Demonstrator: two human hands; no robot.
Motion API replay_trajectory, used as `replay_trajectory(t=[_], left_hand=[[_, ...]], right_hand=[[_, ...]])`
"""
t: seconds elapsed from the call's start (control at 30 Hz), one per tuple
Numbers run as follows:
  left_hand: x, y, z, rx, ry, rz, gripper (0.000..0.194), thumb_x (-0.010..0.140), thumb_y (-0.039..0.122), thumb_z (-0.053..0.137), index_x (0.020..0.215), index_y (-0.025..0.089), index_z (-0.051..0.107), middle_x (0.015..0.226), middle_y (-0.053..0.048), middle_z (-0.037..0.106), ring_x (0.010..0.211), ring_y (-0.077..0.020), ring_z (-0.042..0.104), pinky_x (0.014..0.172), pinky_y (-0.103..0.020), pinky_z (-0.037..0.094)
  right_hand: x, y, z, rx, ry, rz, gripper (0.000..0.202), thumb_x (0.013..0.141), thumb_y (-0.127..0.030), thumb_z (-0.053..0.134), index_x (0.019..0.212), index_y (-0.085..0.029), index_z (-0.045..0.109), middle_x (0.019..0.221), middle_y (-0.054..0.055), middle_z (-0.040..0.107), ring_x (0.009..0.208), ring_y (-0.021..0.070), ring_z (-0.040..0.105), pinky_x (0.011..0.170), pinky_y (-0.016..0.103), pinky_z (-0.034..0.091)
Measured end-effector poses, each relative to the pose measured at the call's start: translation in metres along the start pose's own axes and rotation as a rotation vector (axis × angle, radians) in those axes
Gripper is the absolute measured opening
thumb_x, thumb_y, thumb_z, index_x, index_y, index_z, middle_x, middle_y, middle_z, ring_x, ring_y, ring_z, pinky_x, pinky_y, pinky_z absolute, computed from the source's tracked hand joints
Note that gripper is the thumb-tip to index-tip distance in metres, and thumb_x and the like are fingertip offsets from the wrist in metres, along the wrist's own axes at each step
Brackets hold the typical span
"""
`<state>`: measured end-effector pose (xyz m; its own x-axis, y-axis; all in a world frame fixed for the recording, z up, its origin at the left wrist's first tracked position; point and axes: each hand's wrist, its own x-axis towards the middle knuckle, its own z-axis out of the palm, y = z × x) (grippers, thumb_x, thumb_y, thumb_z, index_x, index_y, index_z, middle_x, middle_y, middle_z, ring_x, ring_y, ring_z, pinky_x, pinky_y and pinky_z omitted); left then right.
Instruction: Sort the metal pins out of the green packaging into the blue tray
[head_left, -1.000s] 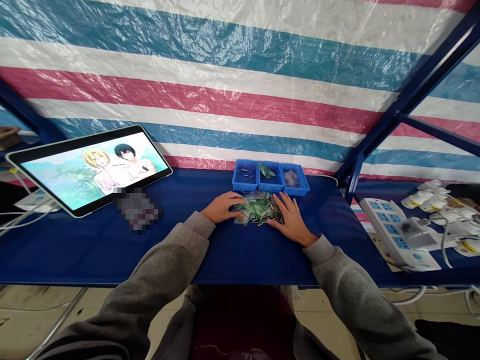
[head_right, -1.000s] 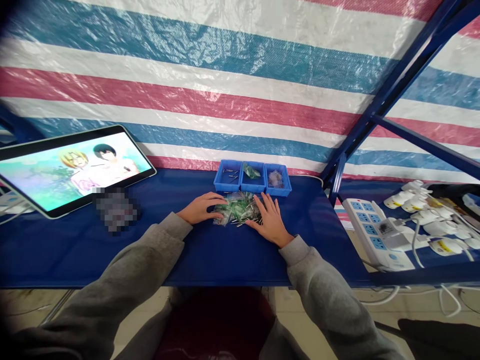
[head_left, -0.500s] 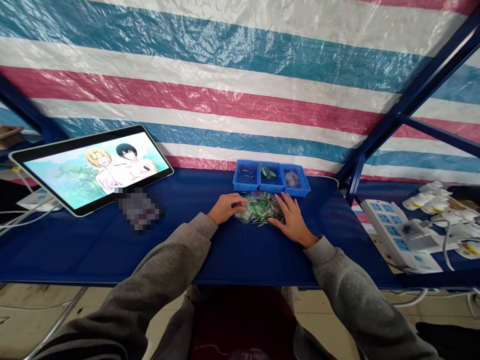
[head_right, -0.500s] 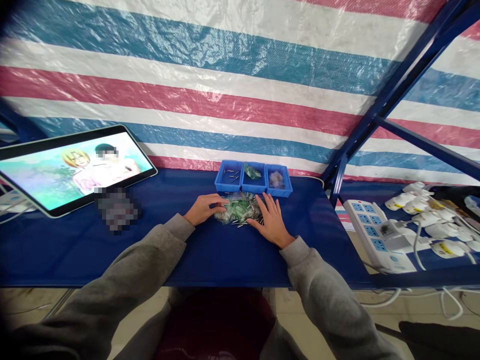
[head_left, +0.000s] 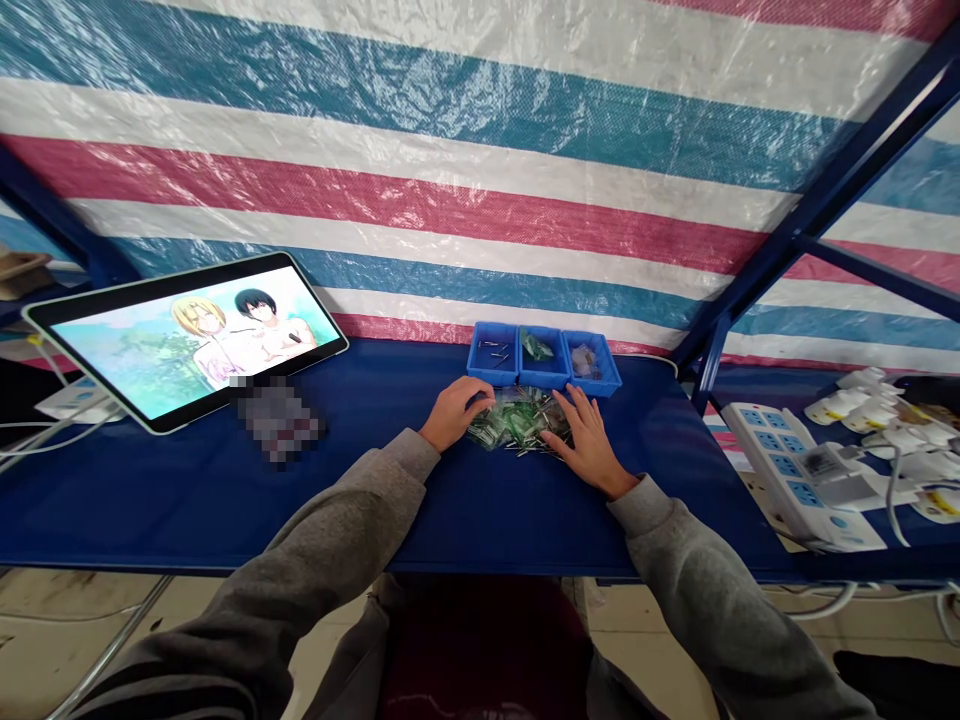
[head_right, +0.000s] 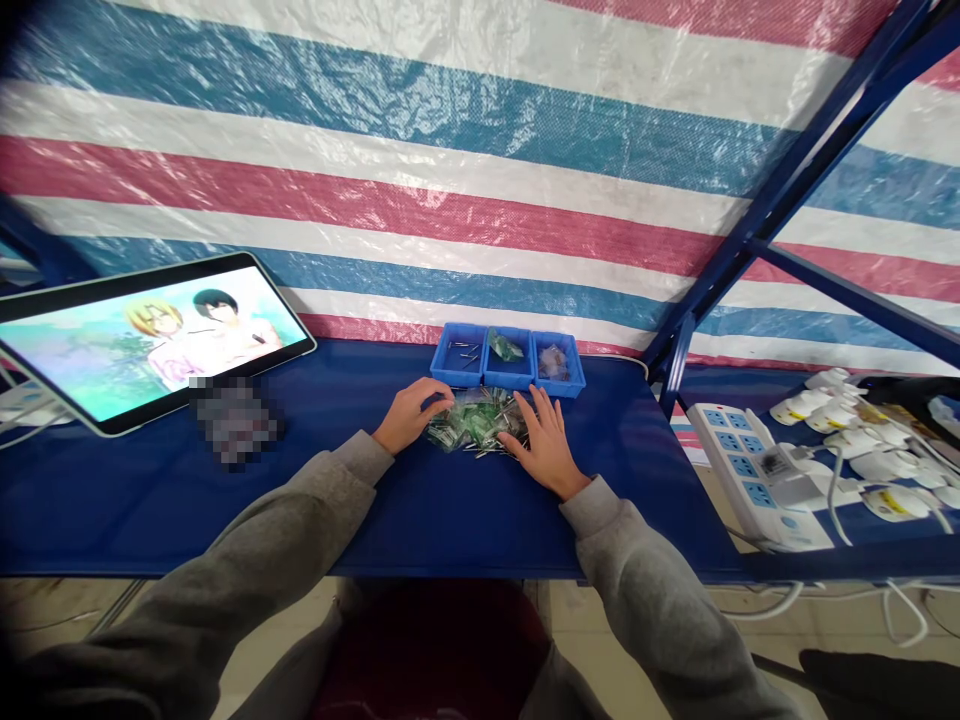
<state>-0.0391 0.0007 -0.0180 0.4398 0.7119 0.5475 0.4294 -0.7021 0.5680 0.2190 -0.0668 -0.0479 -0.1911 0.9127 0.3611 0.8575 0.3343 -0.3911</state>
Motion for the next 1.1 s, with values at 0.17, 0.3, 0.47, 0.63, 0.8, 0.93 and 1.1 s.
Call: replay_trajectory(t=[0.17,0.3,0.47,0.63,0.8,0.93,1.1], left_hand=[[0.015,0.015,0.008,-0.072,0.069,-0.056,0.027,0.096,0.039,0.047,0.085,0.018,0.06,0.074,-0.002,0.064,0.065,-0.0137,0.059,0.065,-0.024,0.047],[0.032,0.023,0.02,-0.205,0.192,-0.106,0.025,0.093,0.041,0.051,0.086,0.019,0.06,0.069,0.001,0.061,0.048,-0.0092,0.052,0.053,-0.021,0.044],[0.035,0.022,0.027,-0.338,0.286,-0.199,0.025,0.089,0.043,0.057,0.085,0.018,0.06,0.069,0.001,0.063,0.042,-0.0082,0.051,0.046,-0.021,0.044],[0.032,0.014,0.018,-0.378,0.309,-0.254,0.024,0.085,0.042,0.062,0.086,0.018,0.061,0.069,0.002,0.063,0.042,-0.0078,0.053,0.045,-0.02,0.044],[0.032,0.015,0.015,-0.428,0.247,-0.297,0.026,0.083,0.042,0.064,0.09,0.017,0.061,0.072,0.001,0.065,0.044,-0.0086,0.056,0.045,-0.021,0.046],[0.03,0.019,0.018,-0.5,0.196,-0.304,0.029,0.081,0.043,0.066,0.093,0.017,0.063,0.073,0.0,0.066,0.047,-0.0093,0.057,0.048,-0.021,0.048],[0.028,0.022,0.018,-0.566,0.127,-0.306,0.037,0.08,0.046,0.067,0.102,0.016,0.062,0.083,-0.004,0.069,0.053,-0.0123,0.061,0.046,-0.023,0.048]], right_hand=[[0.03,-0.021,-0.02,0.204,0.184,0.051,0.053,0.092,-0.055,0.044,0.124,-0.016,0.06,0.124,0.017,0.061,0.12,0.0322,0.055,0.102,0.051,0.041],[0.069,-0.045,-0.031,0.456,0.253,0.112,0.04,0.093,-0.048,0.044,0.1,-0.017,0.068,0.09,0.009,0.071,0.082,0.0238,0.066,0.082,0.039,0.051],[0.079,-0.058,-0.02,0.554,0.181,0.065,0.034,0.09,-0.048,0.05,0.091,-0.018,0.067,0.08,0.005,0.069,0.069,0.0192,0.061,0.067,0.031,0.048],[0.065,-0.053,-0.013,0.464,0.228,0.07,0.03,0.088,-0.045,0.054,0.079,-0.018,0.065,0.07,0.003,0.065,0.061,0.0161,0.055,0.063,0.029,0.044],[0.065,-0.054,-0.016,0.539,0.067,0.025,0.028,0.086,-0.046,0.057,0.082,-0.019,0.066,0.064,0.001,0.062,0.057,0.015,0.053,0.057,0.028,0.043],[0.065,-0.056,-0.011,0.582,0.035,0.002,0.028,0.085,-0.047,0.058,0.08,-0.02,0.064,0.067,0.002,0.063,0.059,0.0155,0.054,0.057,0.028,0.043],[0.065,-0.053,-0.007,0.645,0.051,0.04,0.029,0.084,-0.047,0.057,0.075,-0.02,0.061,0.062,0.0,0.059,0.055,0.0147,0.051,0.055,0.028,0.041]])
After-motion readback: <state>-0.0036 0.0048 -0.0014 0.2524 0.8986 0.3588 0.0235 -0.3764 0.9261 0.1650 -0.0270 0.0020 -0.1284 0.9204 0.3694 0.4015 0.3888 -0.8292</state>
